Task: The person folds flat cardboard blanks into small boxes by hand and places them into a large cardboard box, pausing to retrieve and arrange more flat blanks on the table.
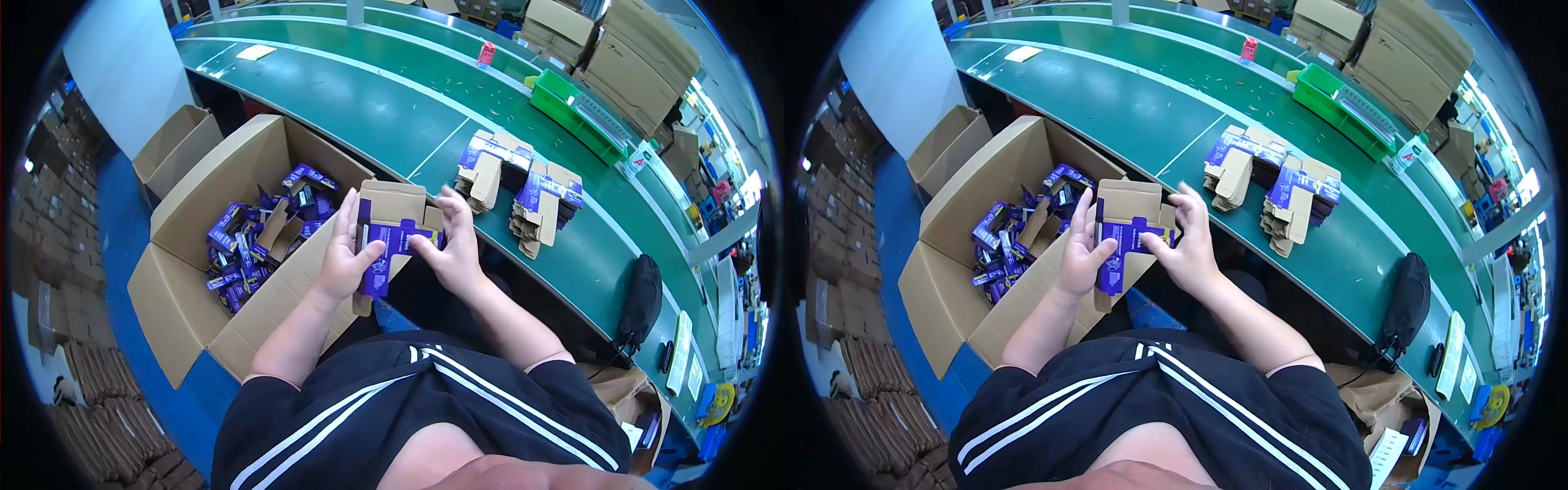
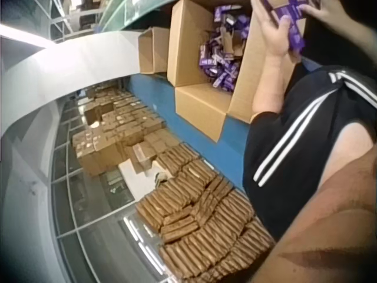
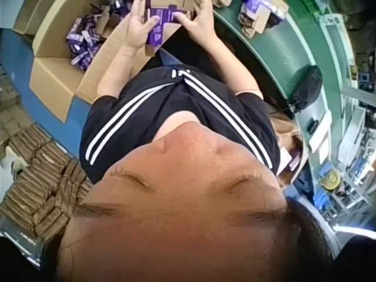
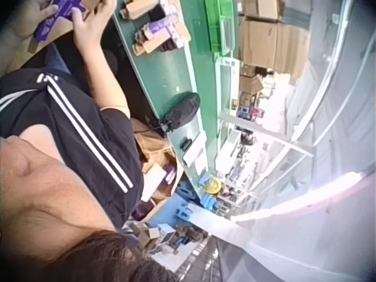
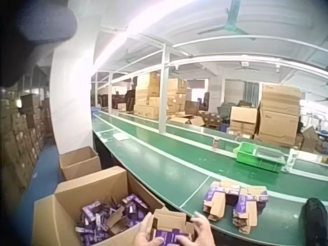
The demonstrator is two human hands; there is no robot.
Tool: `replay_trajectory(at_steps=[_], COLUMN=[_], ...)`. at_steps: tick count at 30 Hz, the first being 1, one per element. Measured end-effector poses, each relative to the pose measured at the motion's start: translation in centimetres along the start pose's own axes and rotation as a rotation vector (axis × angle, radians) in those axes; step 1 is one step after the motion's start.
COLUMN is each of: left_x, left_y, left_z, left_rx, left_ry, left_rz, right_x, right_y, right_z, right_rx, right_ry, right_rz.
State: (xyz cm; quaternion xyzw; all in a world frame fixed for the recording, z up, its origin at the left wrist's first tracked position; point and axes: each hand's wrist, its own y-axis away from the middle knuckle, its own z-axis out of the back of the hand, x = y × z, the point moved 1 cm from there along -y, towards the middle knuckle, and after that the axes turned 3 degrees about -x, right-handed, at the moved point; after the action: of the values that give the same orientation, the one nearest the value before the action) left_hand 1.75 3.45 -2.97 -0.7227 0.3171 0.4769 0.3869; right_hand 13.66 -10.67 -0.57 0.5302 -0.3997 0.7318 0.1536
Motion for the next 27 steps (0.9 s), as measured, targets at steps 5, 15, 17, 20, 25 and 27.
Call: replay_trajectory(at_steps=[5, 15, 17, 20, 25, 27], left_x=[1.6, 0.7, 0.6, 0.3, 0.0, 0.0], left_y=[0.7, 2.0, 2.0, 1.4, 1.9, 1.9], left_z=[0.3, -1.7, -1.3, -0.3, -0.2, -0.3], left_rx=[0.02, 0.082, 0.089, 0.11, 0.176, 0.197], left_ry=[-0.182, 0.065, 0.155, 0.181, 0.032, -0.019], left_rz=[-0.063, 0.087, 0.135, 0.139, 0.17, 0.181], right_x=[-1.6, -4.0, -3.8, -0.2, -0.2, -0.2], right_y=[2.1, 1.9, 1.9, 2.1, 1.1, 0.5], right_z=[0.0, 0.9, 0.8, 0.0, 1.2, 1.6], right_rx=[0.009, 0.052, 0.078, 0.022, 0.156, 0.206], right_ry=[-0.118, 0.11, 0.165, -0.252, -0.443, -0.458], right_rz=[-0.199, 0.096, 0.157, 0.011, -0.128, -0.159])
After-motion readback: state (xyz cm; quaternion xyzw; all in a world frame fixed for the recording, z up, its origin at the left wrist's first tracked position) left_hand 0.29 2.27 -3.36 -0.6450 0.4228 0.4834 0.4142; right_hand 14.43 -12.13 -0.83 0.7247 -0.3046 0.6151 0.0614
